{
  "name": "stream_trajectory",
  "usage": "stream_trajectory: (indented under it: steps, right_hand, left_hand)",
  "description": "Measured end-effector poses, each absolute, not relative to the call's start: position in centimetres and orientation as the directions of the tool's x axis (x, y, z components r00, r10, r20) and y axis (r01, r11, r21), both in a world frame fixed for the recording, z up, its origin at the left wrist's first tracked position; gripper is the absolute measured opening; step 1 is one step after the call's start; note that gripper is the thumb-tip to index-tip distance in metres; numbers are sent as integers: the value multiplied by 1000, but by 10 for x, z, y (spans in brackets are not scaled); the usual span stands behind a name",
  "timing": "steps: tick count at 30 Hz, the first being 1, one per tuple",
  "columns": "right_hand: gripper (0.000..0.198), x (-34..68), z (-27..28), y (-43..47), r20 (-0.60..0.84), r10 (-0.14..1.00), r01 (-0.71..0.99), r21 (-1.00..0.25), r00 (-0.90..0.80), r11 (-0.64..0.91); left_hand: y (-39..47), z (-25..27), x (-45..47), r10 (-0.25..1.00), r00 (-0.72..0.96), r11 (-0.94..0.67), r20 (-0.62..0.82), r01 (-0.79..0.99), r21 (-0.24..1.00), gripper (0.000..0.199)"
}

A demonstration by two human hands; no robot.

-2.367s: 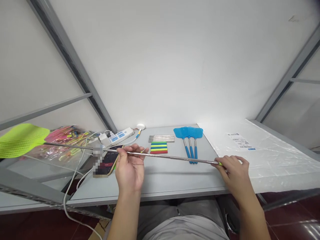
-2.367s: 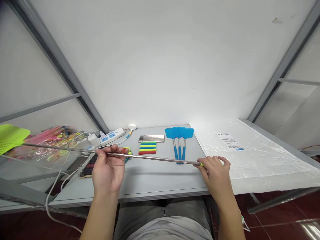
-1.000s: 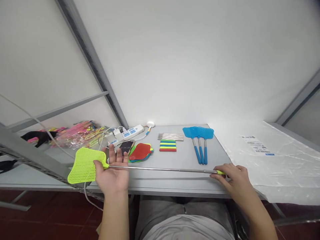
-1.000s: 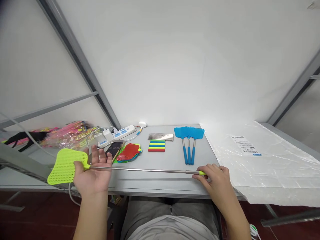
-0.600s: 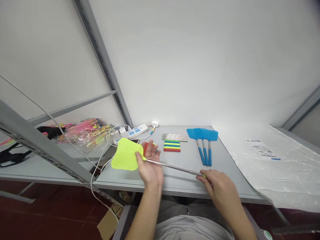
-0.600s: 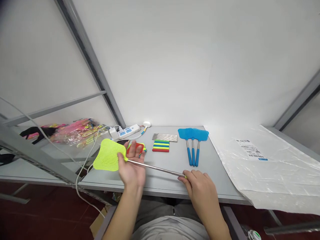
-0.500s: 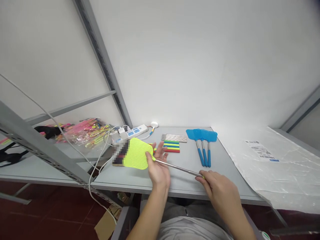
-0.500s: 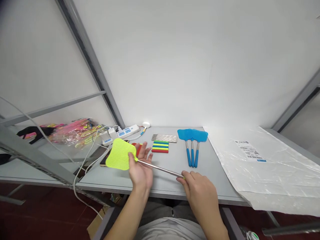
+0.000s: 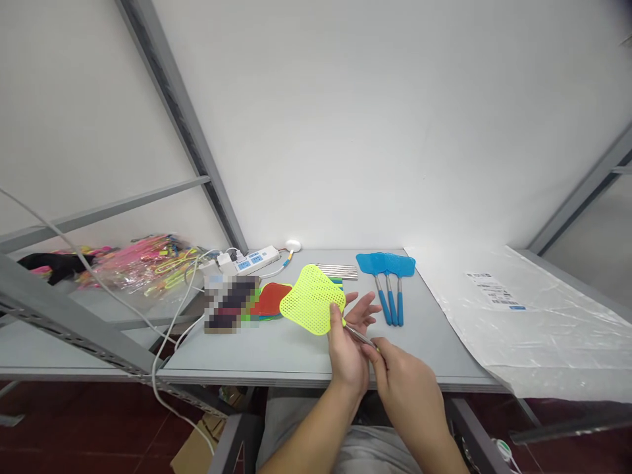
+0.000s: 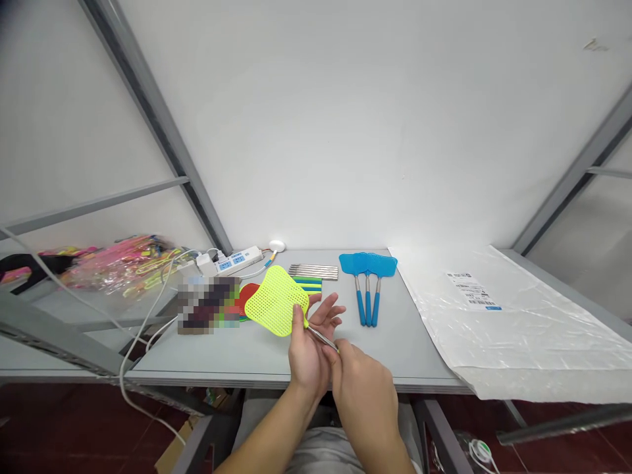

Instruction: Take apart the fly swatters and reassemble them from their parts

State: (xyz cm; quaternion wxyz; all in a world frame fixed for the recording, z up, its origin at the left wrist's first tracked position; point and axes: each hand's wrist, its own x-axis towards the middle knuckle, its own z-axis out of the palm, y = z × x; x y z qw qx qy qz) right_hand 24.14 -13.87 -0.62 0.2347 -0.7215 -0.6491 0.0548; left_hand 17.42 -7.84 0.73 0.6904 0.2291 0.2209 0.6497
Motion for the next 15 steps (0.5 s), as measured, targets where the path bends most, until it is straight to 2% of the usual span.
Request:
stream_trajectory:
  steps: [4, 7, 9, 12, 15]
  right_hand:
    - [36, 251, -1, -131, 93, 989, 779, -626, 116, -32]
    - [39, 260, -3, -120, 38, 999, 537, -843, 6, 29]
    - [37, 264, -6, -114, 29, 998, 331, -942, -59, 47]
    - [29, 265, -12, -109, -69, 990, -6, -998, -125, -70]
    - [29, 261, -18, -110, -191, 964, -286, -928, -185, -239]
  left_hand:
    - [-74, 7, 172, 993, 117, 68, 28, -738, 671, 40]
    - [-66, 4, 167, 983, 176, 79, 52, -660, 747, 44]
    - [-60, 3, 164, 972, 230, 93, 57, -591, 802, 47]
    - [-49, 4, 163, 959, 280, 105, 48, -507, 855, 49]
    - [-38, 5, 167, 932, 359, 140, 49, -483, 864, 48]
